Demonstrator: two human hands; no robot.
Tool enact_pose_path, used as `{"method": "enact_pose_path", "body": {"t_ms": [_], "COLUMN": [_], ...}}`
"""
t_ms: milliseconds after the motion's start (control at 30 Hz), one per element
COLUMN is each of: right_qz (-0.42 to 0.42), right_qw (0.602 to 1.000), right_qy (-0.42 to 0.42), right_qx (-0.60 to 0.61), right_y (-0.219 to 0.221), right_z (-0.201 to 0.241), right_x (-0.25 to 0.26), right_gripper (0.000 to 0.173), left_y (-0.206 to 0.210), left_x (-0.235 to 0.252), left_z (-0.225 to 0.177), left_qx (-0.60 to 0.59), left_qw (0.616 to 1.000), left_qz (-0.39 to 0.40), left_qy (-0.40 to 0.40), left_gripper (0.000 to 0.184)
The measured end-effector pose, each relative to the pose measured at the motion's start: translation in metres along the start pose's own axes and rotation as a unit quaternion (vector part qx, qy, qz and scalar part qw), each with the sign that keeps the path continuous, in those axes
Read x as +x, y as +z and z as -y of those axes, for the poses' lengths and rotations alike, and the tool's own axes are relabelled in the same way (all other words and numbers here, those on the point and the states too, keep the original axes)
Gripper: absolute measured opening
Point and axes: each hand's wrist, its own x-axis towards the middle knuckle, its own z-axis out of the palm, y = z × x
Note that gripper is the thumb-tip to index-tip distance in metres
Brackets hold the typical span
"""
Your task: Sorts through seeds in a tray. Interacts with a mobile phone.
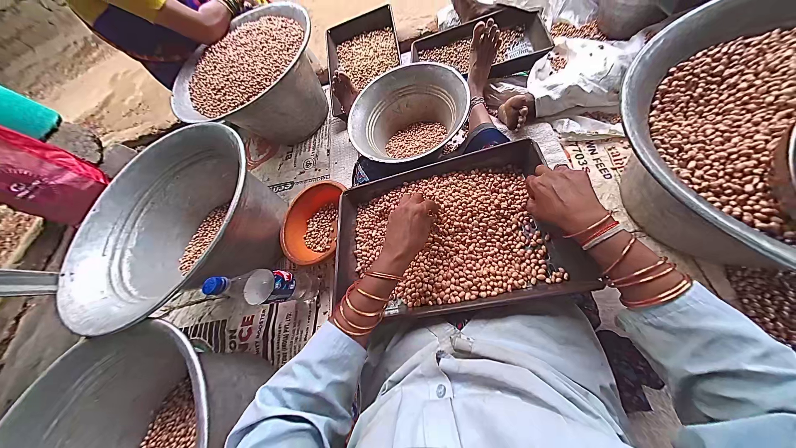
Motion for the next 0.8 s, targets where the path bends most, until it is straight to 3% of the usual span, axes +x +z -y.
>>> {"method": "enact_pose_path", "body": {"t_ms": [100, 200, 267, 433, 600, 700, 800], "right_qz": [-0.03, -0.076, -0.063, -0.026, -0.05, -0.022, 0.003], "right_qw": [0.992, 0.939, 0.909, 0.95, 0.969, 0.972, 0.973], "right_qy": [0.027, 0.075, 0.088, -0.06, -0.128, -0.118, -0.111], "right_qx": [0.123, 0.327, 0.402, 0.306, 0.206, 0.199, 0.204], "right_y": [-0.015, -0.022, -0.021, -0.004, 0.015, 0.014, 0.015], "right_z": [-0.013, -0.018, -0.009, 0.044, 0.075, 0.082, 0.085], "right_x": [-0.006, -0.018, -0.026, -0.039, -0.038, -0.038, -0.037], "right_gripper": [0.024, 0.016, 0.011, 0.006, 0.01, 0.012, 0.013], "left_y": [0.004, -0.003, -0.009, 0.006, 0.025, 0.015, 0.013], "left_x": [-0.001, -0.011, -0.013, 0.001, -0.005, -0.009, -0.02], "left_z": [0.007, 0.016, 0.014, -0.024, -0.034, -0.027, -0.008], "left_qx": [-0.029, -0.178, -0.246, -0.115, -0.076, -0.166, -0.409], "left_qw": [1.0, 0.979, 0.96, 0.991, 0.991, 0.975, 0.886], "left_qz": [-0.006, -0.01, 0.016, 0.069, 0.112, 0.142, 0.183], "left_qy": [-0.007, -0.095, -0.135, 0.0, -0.001, -0.046, -0.117], "left_gripper": [0.013, 0.014, 0.02, 0.011, 0.014, 0.013, 0.009]}}
